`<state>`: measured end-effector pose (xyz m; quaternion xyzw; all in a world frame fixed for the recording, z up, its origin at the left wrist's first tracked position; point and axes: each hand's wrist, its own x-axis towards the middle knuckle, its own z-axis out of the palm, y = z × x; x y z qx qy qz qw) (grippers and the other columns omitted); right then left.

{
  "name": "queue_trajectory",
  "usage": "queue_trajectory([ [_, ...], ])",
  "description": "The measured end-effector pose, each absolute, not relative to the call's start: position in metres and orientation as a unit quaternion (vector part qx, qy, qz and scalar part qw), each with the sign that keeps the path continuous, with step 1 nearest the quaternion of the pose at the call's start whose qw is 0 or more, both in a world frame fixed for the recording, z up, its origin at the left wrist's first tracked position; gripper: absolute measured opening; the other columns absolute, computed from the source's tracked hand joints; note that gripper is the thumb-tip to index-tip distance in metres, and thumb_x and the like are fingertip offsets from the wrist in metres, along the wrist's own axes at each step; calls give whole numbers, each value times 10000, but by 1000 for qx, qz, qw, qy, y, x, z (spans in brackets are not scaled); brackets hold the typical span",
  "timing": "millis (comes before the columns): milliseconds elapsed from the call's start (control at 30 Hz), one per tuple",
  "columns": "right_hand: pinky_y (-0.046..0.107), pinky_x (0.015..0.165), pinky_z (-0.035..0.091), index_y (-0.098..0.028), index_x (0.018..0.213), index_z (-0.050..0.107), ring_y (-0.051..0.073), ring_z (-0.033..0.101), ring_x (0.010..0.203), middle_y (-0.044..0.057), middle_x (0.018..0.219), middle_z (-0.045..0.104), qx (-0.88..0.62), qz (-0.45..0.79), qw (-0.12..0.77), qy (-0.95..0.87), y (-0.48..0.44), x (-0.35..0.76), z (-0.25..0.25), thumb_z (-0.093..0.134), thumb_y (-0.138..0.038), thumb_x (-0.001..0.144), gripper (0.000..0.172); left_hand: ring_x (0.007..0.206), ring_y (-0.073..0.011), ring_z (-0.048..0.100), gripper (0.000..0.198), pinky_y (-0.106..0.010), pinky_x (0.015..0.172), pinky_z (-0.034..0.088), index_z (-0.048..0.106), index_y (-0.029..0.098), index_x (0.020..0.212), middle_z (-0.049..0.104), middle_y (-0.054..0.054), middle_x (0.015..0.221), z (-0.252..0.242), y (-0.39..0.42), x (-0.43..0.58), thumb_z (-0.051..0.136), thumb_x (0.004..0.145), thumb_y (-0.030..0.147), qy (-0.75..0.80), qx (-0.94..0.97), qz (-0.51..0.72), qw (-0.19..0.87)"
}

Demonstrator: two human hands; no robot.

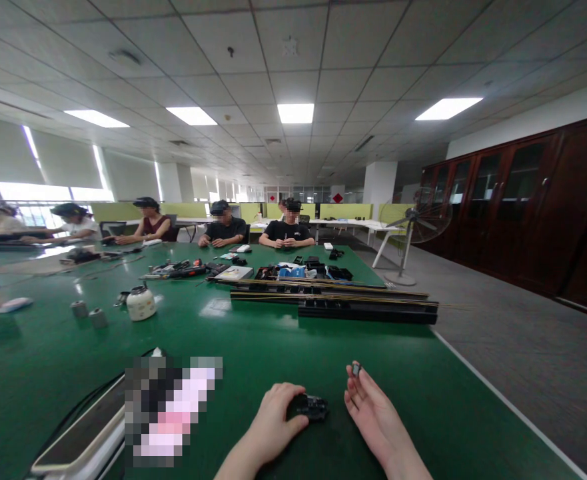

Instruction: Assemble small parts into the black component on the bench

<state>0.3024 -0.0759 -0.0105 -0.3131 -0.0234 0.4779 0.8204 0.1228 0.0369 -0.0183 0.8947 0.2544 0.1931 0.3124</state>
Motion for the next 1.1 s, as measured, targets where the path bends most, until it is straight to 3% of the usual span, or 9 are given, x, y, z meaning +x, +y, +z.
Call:
queue_trajectory([
  [1100, 199, 644, 507, -213, 856, 661, 71, 614, 676, -39, 828, 703, -303, 494, 815, -13, -78, 306, -14, 747, -197, 622, 250, 1026, -219, 477, 417, -311, 919, 349, 549, 192, 1102, 572, -48, 1084, -15, 35, 122, 593, 687, 190, 263, 885, 201, 327],
])
